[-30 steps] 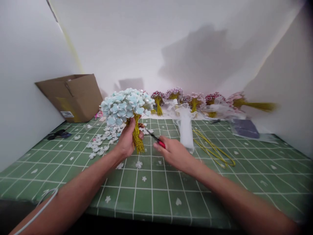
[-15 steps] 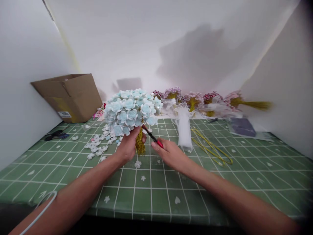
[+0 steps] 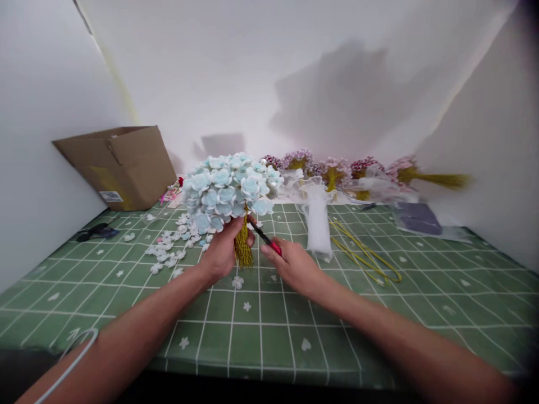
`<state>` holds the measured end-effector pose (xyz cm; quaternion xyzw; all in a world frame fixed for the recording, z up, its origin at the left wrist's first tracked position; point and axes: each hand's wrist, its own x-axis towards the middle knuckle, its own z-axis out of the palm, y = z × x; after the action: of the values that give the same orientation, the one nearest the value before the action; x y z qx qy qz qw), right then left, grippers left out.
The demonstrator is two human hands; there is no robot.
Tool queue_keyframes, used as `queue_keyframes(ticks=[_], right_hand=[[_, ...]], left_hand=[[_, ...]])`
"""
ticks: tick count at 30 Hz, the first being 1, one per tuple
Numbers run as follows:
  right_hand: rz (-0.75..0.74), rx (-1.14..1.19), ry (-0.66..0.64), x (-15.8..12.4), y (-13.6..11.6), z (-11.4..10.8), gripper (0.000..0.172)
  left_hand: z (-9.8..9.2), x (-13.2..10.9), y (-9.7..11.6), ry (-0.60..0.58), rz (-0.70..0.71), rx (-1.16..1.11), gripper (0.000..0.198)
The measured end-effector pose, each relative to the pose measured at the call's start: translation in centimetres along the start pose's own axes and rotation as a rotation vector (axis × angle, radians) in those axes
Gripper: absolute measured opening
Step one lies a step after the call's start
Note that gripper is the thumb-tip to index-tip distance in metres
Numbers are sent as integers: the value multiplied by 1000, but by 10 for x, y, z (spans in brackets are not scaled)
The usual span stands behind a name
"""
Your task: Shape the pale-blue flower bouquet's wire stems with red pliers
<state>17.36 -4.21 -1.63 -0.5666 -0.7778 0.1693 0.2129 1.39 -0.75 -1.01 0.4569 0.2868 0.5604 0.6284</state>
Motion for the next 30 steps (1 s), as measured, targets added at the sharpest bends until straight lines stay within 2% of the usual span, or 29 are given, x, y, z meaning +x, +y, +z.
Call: queue_keyframes(ticks=[3, 5, 8, 11, 14, 19, 21, 25, 30], right_hand=[[-35, -382, 112, 4, 6, -3, 32], [-94, -549, 169, 11, 15, -9, 29], [-169, -612, 211, 24, 29, -18, 35], [-224, -638, 244, 32, 37, -19, 34], [-216, -601, 237, 29, 32, -15, 23], [-62, -177, 53, 16, 19, -10, 26], [-37, -93, 29, 12, 16, -9, 26], [-23, -64, 103, 11, 14, -5, 25], [10, -103, 69, 11, 14, -5, 29]], left_hand=[[3, 0, 6, -7, -105, -102, 40], [4, 0, 10, -12, -215, -165, 41], [3, 1, 13, -45, -385, -276, 46], [0, 4, 11, -67, -468, -352, 46], [-3, 7, 8, -43, -429, -334, 44], [-7, 10, 9, -1, -234, -222, 38], [-6, 9, 11, 16, -164, -172, 35], [0, 5, 10, 21, -102, -99, 35], [1, 3, 7, -26, -89, -93, 30]])
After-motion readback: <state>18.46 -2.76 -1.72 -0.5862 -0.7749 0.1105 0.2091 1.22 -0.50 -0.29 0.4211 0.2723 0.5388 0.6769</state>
